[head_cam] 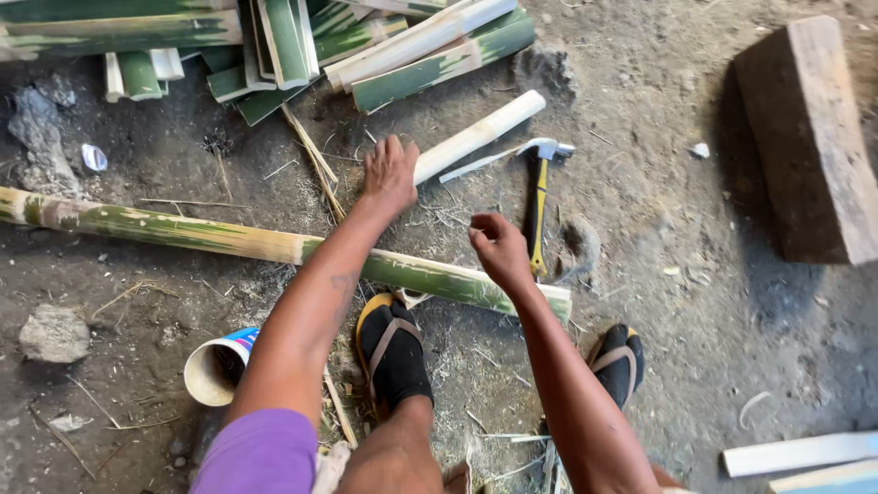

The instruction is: The person retrieves a hammer, gathers bamboo strips, and then sits on the ground to hammer nails into the bamboo pieces, joining them together.

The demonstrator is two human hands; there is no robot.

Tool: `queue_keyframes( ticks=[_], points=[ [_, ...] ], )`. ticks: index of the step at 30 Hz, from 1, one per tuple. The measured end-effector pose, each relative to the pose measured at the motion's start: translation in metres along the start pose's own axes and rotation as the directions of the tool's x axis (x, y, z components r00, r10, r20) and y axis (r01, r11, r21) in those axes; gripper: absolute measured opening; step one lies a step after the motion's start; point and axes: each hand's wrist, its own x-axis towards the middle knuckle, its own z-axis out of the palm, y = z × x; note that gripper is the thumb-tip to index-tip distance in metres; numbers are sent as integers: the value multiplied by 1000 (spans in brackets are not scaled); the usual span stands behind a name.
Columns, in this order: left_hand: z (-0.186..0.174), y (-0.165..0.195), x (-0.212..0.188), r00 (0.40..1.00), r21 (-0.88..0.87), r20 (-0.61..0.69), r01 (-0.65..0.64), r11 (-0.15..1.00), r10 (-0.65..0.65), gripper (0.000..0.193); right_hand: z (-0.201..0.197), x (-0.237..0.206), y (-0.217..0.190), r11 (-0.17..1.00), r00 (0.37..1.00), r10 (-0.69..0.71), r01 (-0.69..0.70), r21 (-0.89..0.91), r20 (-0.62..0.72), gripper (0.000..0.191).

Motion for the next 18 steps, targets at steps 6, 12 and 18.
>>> queue_keyframes(
  ticks=[6,12,18],
  points=[
    [-66,39,-61,953,-417,299,173,893,-45,36,-31,-46,-28,967,977,186,-201,158,105,37],
    [-181,54,-99,956,-358,-152,-291,887,252,47,-124,-87,-100,474,995,-2,-85,876,98,49],
    [-231,63,-114,928,-607,-99,-342,717,359,64,-185,-111,-141,311,963,-270,115,943,-28,44]
  ],
)
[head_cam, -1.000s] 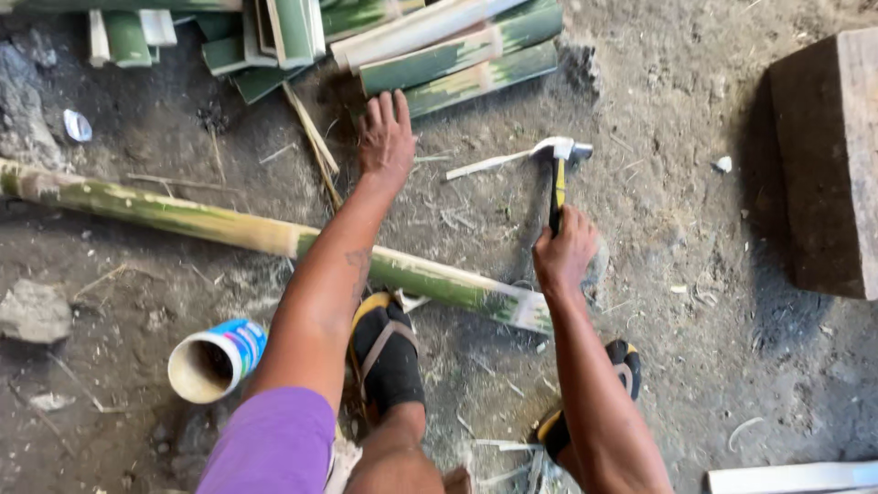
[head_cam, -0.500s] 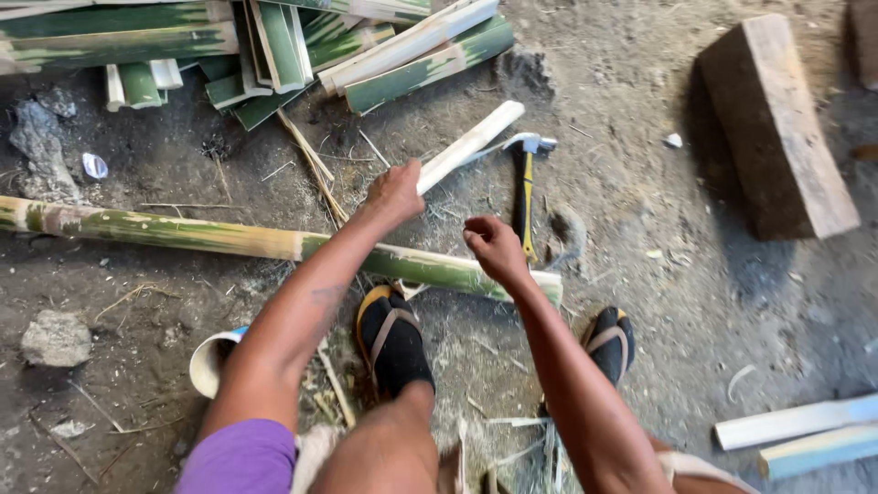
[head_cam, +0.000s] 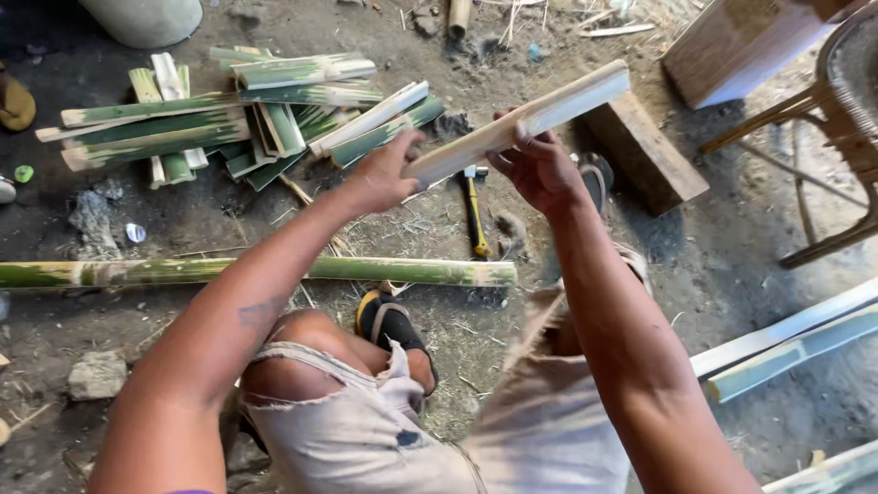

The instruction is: The person retrieves a hammer, gathers bamboo strips, and then sits on the ground to hammer nails into the bamboo pieces, joining them together.

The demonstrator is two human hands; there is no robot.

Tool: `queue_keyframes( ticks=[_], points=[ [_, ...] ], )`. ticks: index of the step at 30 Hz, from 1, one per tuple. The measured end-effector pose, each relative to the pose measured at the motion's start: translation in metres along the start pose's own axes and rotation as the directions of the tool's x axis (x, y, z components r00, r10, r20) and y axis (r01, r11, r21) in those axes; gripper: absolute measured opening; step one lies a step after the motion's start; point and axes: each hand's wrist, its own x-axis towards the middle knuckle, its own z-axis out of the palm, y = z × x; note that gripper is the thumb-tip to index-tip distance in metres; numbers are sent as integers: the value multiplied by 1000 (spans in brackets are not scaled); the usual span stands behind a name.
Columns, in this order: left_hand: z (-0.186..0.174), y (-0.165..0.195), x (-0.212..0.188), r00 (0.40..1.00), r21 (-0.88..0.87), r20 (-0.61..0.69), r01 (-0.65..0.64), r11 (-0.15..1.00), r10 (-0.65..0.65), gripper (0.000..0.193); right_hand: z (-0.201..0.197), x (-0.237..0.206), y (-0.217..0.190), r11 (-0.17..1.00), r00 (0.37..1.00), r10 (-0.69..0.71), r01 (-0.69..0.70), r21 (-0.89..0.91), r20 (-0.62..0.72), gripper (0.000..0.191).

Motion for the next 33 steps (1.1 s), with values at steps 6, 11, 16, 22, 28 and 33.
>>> queue_keyframes(
  ticks=[6,11,16,22,28,33],
  points=[
    [-12,0,7,909,-341,244,407,848,-338,36,-7,-14,-14,995,996,55,-49,-86,67,47],
    [35,20,36,906,-99,370,258,961,-205,45,-34,-31,-14,970,997,33,-17,-243,64,40],
    [112,46,64,895,-43,416,199,979,-163,57,-65,-42,1,909,996,-89,75,-410,-13,38],
    [151,35,51,861,-449,472,420,789,-191,54,-93,-58,16,916,986,-152,169,-365,75,41],
    [174,0,36,835,-590,539,471,656,-115,49,-123,-62,37,859,989,-91,139,-493,120,34],
    [180,12,60,905,-431,399,329,840,-149,55,-140,-52,52,789,985,-133,171,-590,108,26]
  ],
)
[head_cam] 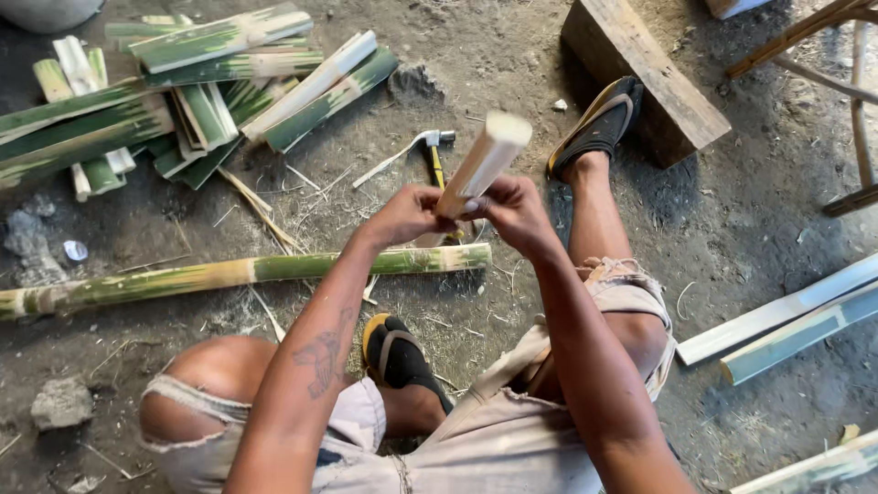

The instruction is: The person retrieves a hammer, gathers bamboo strips, and then sits on the ground to hammer nails into the bamboo pieces, joining them together.

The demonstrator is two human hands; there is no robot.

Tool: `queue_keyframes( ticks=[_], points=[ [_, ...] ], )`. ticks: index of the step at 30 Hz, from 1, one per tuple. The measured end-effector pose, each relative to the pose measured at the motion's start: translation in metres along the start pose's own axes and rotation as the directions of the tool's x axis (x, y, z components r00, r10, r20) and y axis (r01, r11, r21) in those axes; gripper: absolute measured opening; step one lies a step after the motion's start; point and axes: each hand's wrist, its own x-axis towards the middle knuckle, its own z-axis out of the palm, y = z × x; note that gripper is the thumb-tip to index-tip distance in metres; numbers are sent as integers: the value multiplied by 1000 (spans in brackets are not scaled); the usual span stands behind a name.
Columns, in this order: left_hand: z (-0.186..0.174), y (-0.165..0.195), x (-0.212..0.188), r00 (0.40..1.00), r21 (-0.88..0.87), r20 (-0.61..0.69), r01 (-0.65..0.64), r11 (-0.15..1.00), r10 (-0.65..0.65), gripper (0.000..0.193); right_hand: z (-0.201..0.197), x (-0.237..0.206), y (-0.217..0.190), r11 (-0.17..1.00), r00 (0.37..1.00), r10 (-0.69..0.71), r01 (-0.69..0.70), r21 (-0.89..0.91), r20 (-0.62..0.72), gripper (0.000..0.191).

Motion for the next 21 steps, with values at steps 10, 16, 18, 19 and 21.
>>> queue_keyframes(
  ticks=[10,16,18,19,21],
  points=[
    [-26,104,-40,921,193,25,-386,902,388,59,16,-10,-11,942,986,-160,136,-308,-54,18],
    [-20,111,-34,906,68,105,-417,906,409,48,20,-31,-13,978,997,-42,28,-207,-61,20],
    [-20,106,-29,900,43,117,-428,903,421,46,19,-36,-13,988,999,-1,-6,-152,-47,22],
    [-19,104,-25,877,35,122,-472,881,465,46,17,-37,-13,992,999,13,-18,-127,-38,23],
    [-19,98,-16,872,65,107,-485,872,477,42,12,-37,-15,996,997,65,-67,-60,-37,30]
  ],
)
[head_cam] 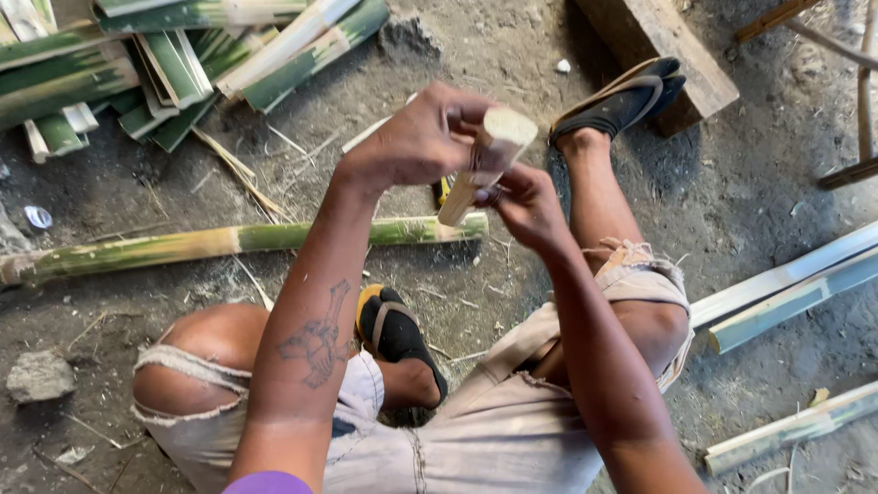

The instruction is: The person retrieves a hammer, gathers bamboo strips, and then sits on the ground to hammer nails into the bamboo pieces, joining them together.

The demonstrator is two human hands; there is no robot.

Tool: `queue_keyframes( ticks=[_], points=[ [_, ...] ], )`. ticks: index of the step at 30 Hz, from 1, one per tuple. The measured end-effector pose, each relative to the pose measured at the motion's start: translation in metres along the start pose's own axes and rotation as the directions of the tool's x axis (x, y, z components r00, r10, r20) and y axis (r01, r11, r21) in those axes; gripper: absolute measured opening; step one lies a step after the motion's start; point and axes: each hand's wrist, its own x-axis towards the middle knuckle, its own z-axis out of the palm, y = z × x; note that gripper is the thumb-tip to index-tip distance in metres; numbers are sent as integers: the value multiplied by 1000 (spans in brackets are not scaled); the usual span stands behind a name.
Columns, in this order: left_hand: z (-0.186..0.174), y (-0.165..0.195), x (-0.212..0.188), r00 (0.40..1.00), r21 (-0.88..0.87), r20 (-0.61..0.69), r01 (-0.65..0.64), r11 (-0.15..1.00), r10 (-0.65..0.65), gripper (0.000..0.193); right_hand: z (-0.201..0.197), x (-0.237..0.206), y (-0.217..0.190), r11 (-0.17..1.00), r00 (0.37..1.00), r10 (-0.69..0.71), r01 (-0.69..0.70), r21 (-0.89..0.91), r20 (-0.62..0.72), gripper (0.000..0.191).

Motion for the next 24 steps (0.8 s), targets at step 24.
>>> queue_keyframes(
  ticks=[24],
  points=[
    [11,-141,0,611,-792,-541,-139,594,-578,47,-43,-34,53,855,810,518,-479,-200,275,55]
  ],
)
